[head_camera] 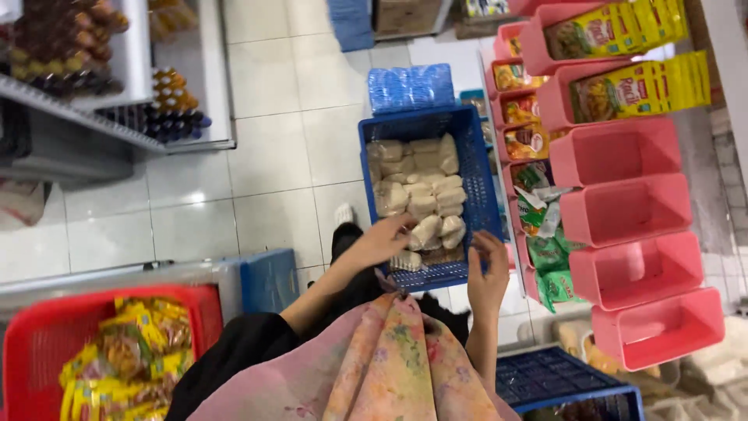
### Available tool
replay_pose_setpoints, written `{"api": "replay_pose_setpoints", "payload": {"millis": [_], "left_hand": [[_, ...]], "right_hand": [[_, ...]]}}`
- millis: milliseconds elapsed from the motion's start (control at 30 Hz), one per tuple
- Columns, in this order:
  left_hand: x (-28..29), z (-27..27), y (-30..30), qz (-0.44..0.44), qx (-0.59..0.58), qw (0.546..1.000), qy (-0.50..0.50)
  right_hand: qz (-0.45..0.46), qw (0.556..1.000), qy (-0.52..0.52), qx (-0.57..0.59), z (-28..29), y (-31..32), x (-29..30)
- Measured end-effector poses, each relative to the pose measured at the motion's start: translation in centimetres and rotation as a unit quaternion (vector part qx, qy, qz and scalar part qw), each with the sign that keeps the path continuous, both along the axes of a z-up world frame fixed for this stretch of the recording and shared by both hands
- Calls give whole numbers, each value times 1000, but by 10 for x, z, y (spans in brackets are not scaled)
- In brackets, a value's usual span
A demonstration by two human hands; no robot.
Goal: The person restocks a store display by taking seasoning packets from a basket and placing them into shelf organizer bins by hand, while also arranging packaged items in a crate.
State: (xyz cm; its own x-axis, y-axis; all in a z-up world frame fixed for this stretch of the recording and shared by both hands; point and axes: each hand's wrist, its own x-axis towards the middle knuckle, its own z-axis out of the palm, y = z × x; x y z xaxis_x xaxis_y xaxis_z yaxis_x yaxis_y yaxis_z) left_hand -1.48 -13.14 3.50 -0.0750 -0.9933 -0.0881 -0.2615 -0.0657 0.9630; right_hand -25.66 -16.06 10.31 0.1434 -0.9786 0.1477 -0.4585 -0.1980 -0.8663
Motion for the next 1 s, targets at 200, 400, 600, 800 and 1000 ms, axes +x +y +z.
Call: {"api": "replay_pose_setpoints", "payload": {"millis": [200, 400, 600, 800, 1000], "left_hand": [[-17, 7, 74, 44, 6, 999, 2], [34, 32, 177, 213, -28, 975, -52], [52, 49, 308, 404, -67, 912, -36], [27, 89, 462, 567, -58, 817, -91], [28, 85, 552, 618, 10, 693, -370]], "right_hand": [[126, 990, -54, 17, -20, 46, 11], [284, 957, -62, -11, -1, 71, 79], [451, 889, -64, -39, 11, 128, 158], [597, 799, -66, 17, 24, 232, 200], [676, 736, -32, -29, 46, 317, 220]]}}
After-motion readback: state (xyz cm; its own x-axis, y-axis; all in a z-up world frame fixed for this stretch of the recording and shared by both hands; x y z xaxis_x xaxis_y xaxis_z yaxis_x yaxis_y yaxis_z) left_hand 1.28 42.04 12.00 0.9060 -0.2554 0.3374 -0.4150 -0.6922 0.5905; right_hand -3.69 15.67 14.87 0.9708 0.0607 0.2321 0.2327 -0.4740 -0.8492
